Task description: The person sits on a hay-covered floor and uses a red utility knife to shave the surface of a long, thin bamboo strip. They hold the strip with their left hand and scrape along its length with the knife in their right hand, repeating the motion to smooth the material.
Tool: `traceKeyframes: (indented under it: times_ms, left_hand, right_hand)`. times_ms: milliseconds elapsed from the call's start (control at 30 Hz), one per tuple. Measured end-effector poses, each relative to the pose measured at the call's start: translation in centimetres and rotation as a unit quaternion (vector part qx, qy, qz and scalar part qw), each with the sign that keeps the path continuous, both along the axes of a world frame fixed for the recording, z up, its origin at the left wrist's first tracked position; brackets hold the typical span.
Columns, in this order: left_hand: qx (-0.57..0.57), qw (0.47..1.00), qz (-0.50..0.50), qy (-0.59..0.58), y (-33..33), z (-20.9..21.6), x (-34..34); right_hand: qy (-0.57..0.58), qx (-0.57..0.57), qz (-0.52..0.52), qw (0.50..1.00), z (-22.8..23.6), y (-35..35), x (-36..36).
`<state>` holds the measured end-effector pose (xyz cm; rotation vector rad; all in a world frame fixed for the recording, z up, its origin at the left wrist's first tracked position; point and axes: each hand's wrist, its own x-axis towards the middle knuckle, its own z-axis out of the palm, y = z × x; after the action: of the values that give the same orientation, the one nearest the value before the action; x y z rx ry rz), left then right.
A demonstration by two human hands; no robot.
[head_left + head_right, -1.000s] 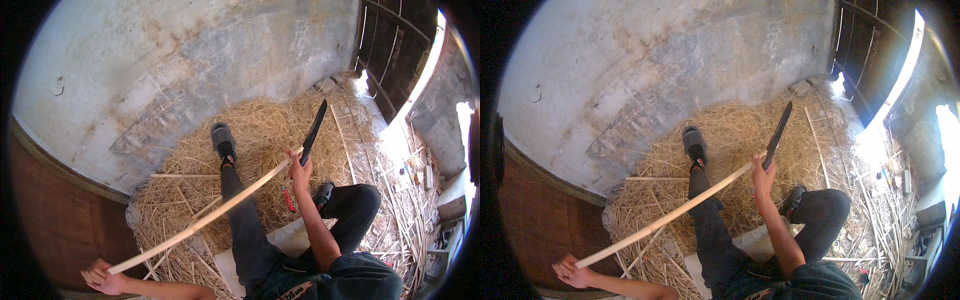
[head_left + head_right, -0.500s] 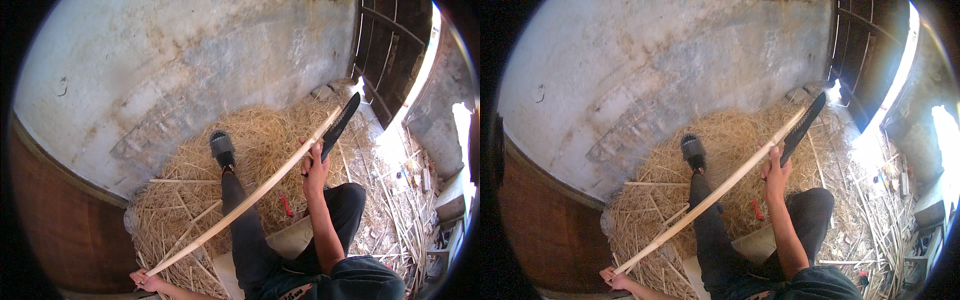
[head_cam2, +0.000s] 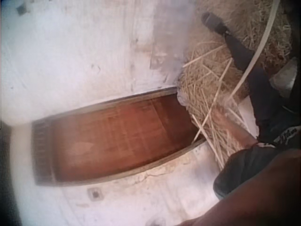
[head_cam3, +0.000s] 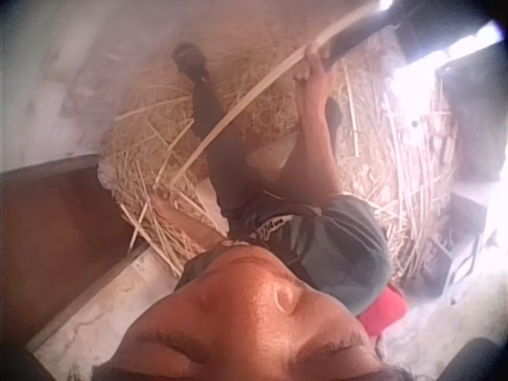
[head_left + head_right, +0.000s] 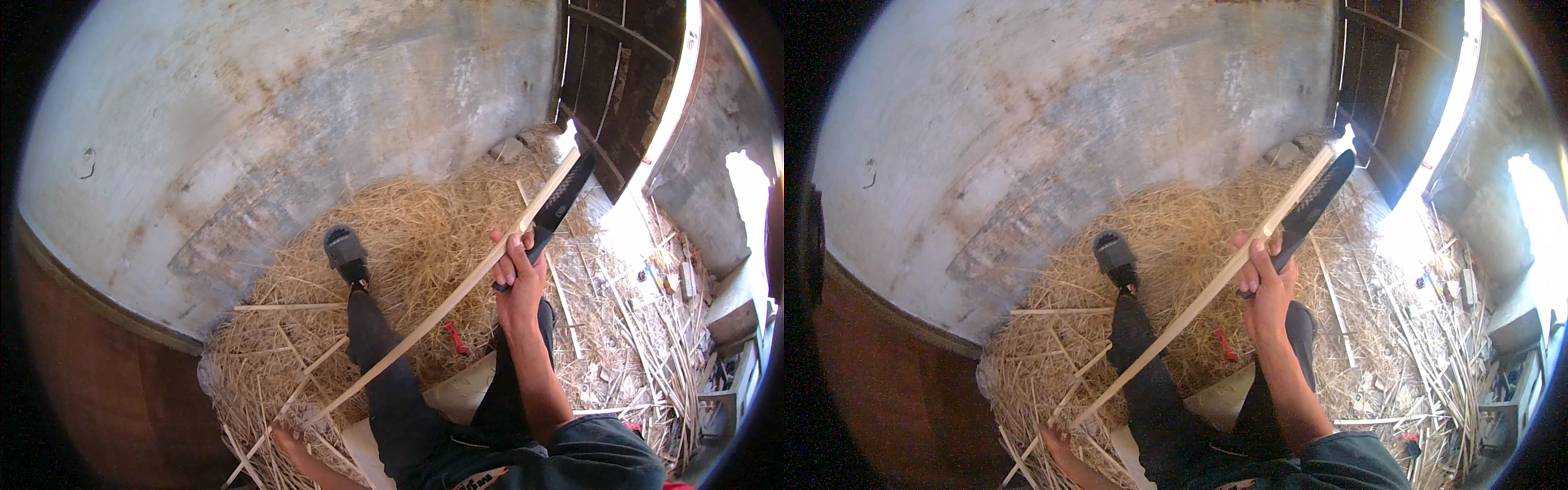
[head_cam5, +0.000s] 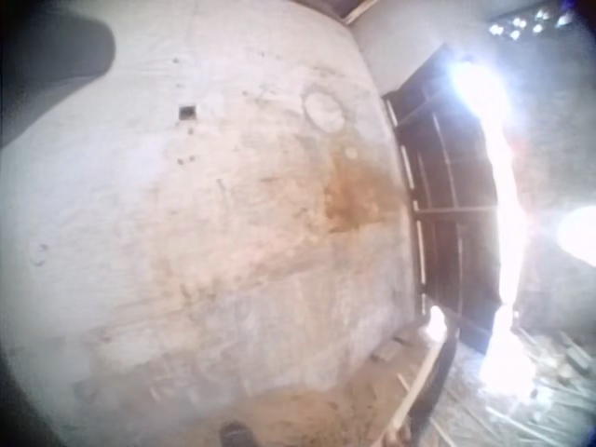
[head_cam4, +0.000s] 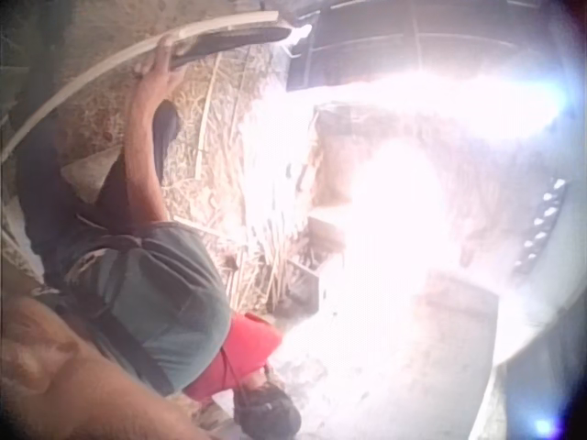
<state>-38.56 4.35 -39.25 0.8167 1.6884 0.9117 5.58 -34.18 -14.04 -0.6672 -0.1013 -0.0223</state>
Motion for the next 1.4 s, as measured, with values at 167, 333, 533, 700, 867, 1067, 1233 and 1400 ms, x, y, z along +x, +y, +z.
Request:
traceKeyframes:
  times_ms: [167,333,533,700,867,1067,1233,1400]
  left_hand:
    - [0.16,0.944,-0.26,0.125,-2.0,9.3,7.5]
    - [0.391,0.712,-0.582,0.016,-13.8,23.2,19.8]
    - [0.262,0.629,-0.729,-0.065,-18.3,22.0,25.3]
    - [0.25,0.741,-0.617,-0.083,-16.1,19.9,24.0]
    - [0.162,0.777,-0.588,-0.155,-14.6,20.0,22.9]
    - [0.178,0.769,-0.586,-0.182,-15.3,20.3,22.0]
    - [0.146,0.75,-0.611,-0.204,-16.0,21.2,22.0]
    - [0.11,0.729,-0.638,-0.221,-16.6,20.8,21.7]
  right_hand:
    - [0.007,0.002,0.025,1.0,-0.3,0.2,-1.0]
    - [0.013,-0.004,0.084,0.996,2.4,2.4,-2.7]
    - [-0.027,-0.072,0.186,0.98,4.2,2.7,-2.2]
    - [0.019,-0.125,0.224,0.966,-4.8,6.3,2.2]
    - [0.138,-0.459,0.207,0.853,-31.3,7.4,6.9]
    - [0.044,-0.66,0.364,0.656,-45.1,2.6,0.2]
    - [0.088,-0.772,0.284,0.562,-44.8,1.5,-1.3]
    - [0.085,-0.801,0.262,0.531,-45.3,2.4,-1.2]
